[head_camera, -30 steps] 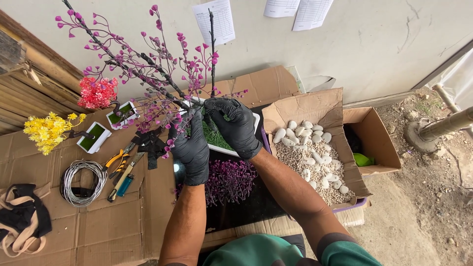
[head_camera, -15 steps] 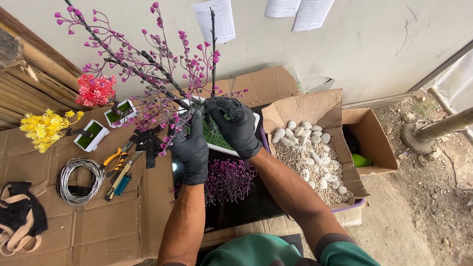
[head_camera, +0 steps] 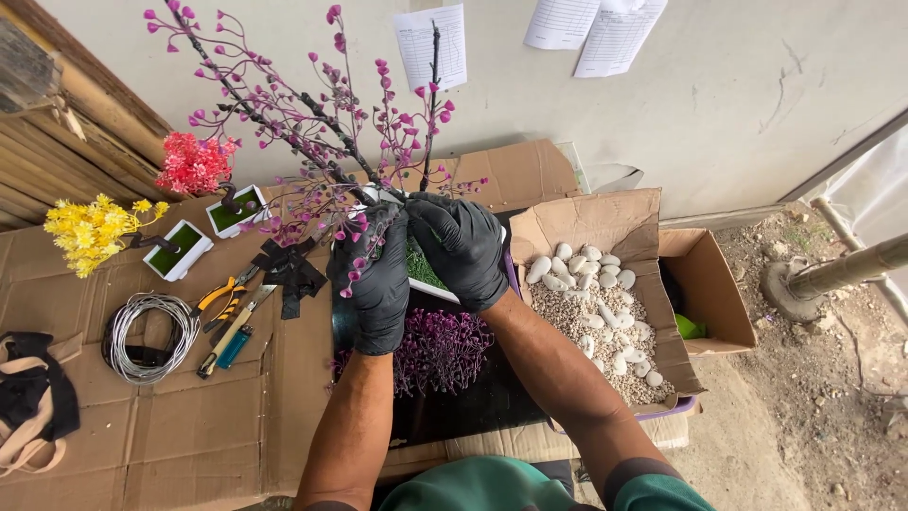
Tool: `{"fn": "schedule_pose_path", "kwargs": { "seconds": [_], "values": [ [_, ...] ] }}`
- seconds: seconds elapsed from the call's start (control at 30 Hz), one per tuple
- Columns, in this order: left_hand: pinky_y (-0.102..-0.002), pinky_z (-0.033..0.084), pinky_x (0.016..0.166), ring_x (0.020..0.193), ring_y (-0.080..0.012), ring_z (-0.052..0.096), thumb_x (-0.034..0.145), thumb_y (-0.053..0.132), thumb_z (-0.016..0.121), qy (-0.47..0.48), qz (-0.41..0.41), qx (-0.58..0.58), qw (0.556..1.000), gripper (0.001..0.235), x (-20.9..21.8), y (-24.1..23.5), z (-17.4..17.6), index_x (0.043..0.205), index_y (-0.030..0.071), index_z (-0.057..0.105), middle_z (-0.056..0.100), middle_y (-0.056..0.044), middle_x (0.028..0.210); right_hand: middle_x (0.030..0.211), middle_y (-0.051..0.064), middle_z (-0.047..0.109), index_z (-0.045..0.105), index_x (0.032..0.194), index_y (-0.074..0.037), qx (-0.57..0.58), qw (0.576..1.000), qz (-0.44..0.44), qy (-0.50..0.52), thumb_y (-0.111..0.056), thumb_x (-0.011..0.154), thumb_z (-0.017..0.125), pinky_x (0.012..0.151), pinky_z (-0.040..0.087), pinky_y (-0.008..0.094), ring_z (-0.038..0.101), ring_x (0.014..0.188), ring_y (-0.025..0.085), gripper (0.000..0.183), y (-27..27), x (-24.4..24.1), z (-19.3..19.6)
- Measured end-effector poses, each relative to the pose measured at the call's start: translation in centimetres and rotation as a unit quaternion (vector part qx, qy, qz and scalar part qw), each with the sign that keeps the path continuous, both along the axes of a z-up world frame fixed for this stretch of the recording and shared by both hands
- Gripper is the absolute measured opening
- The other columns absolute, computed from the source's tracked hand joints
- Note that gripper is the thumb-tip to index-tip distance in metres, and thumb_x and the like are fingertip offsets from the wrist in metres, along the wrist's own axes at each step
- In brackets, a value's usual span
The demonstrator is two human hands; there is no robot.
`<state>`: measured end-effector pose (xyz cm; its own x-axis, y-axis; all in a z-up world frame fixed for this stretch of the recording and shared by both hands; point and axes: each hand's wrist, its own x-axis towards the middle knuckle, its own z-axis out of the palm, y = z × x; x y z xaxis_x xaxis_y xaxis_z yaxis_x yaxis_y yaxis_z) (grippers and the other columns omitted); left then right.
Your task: A person wearing black gloves is assembling an artificial tree by attaching small purple flower clusters to its branches.
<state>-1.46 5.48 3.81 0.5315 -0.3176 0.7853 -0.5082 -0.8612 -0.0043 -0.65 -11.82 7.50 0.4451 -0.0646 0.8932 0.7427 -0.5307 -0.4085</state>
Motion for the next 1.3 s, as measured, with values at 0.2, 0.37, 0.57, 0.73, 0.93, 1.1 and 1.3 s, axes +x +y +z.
{"fn": "schedule_pose_path", "kwargs": {
  "seconds": [0.2, 0.37, 0.57, 0.73, 0.93, 1.1, 1.3],
  "values": [
    [-0.022, 0.052, 0.099, 0.096, -0.0114, 0.074, 0.058, 0.06, 0.101, -0.016, 0.234, -0.348, 0.908, 0.06, 2.6, -6.0, -2.7, 0.098, 0.025, 0.073, 0.075, 0.012, 0.099, 0.095, 0.01, 0.077, 0.078, 0.107, -0.013, -0.057, 0.996, -0.064, -0.041, -0.004, 0.087, 0.079, 0.063, 0.058, 0.043, 0.07, 0.071, 0.035, 0.022, 0.5, 0.3, 0.2],
    [-0.016, 0.022, 0.126, 0.127, -0.0076, 0.061, 0.091, 0.04, 0.079, 0.035, 0.151, -0.186, 0.97, 0.044, 0.5, -4.4, -2.0, 0.107, -0.001, 0.073, 0.071, 0.004, 0.108, 0.095, 0.008, 0.076, 0.078, 0.105, -0.014, -0.069, 0.994, -0.075, -0.041, -0.003, 0.082, 0.082, 0.063, 0.059, 0.043, 0.071, 0.073, 0.033, 0.025, 0.6, 0.5, -0.1],
    [-0.029, 0.012, 0.129, 0.144, -0.0104, 0.044, 0.093, 0.045, 0.076, 0.122, 0.172, -0.192, 0.958, 0.053, 2.1, -4.5, -4.8, 0.132, 0.012, 0.063, 0.065, 0.004, 0.139, 0.093, 0.006, 0.075, 0.078, 0.099, -0.016, -0.076, 0.99, -0.106, -0.048, -0.006, 0.081, 0.083, 0.064, 0.057, 0.043, 0.07, 0.073, 0.032, 0.021, 1.1, 1.0, -0.8],
    [-0.03, 0.059, 0.088, 0.094, -0.0178, 0.075, 0.068, 0.034, 0.095, -0.06, -0.026, -0.436, 0.897, 0.037, 2.1, -5.8, -1.0, 0.101, 0.031, 0.081, 0.079, 0.008, 0.098, 0.093, 0.002, 0.077, 0.08, 0.098, -0.019, -0.047, 0.993, -0.1, -0.052, -0.015, 0.087, 0.081, 0.068, 0.057, 0.039, 0.07, 0.072, 0.027, 0.012, 0.7, 2.8, -3.7],
    [-0.045, 0.063, 0.088, 0.109, -0.0328, 0.071, 0.067, 0.039, 0.094, 0.08, -0.058, -0.469, 0.878, 0.083, 1.1, -6.1, -2.5, 0.142, 0.025, 0.06, 0.071, -0.01, 0.12, 0.095, 0.009, 0.077, 0.079, 0.101, -0.013, -0.016, 0.998, -0.054, -0.036, -0.014, 0.091, 0.08, 0.073, 0.056, 0.04, 0.071, 0.079, 0.034, 0.011, 0.7, 2.6, -3.6],
    [-0.038, 0.055, 0.098, 0.119, -0.0267, 0.067, 0.092, -0.009, 0.065, 0.095, -0.278, -0.592, 0.75, 0.046, 1.7, -6.1, -2.4, 0.135, 0.005, 0.063, 0.068, -0.014, 0.127, 0.088, 0.009, 0.076, 0.081, 0.099, -0.01, 0.018, 0.999, -0.015, -0.023, -0.012, 0.084, 0.088, 0.072, 0.056, 0.037, 0.072, 0.076, 0.032, 0.017, 0.5, 2.9, -3.7],
    [-0.04, 0.06, 0.088, 0.106, -0.0323, 0.074, 0.09, 0.003, 0.077, 0.095, -0.167, -0.558, 0.807, 0.026, 4.2, -7.2, -4.0, 0.114, 0.011, 0.078, 0.077, -0.013, 0.107, 0.086, 0.009, 0.075, 0.081, 0.097, -0.009, 0.03, 0.999, -0.009, -0.015, -0.012, 0.083, 0.091, 0.075, 0.057, 0.036, 0.072, 0.077, 0.03, 0.018, 0.9, 3.1, -3.5]
  ]
}}
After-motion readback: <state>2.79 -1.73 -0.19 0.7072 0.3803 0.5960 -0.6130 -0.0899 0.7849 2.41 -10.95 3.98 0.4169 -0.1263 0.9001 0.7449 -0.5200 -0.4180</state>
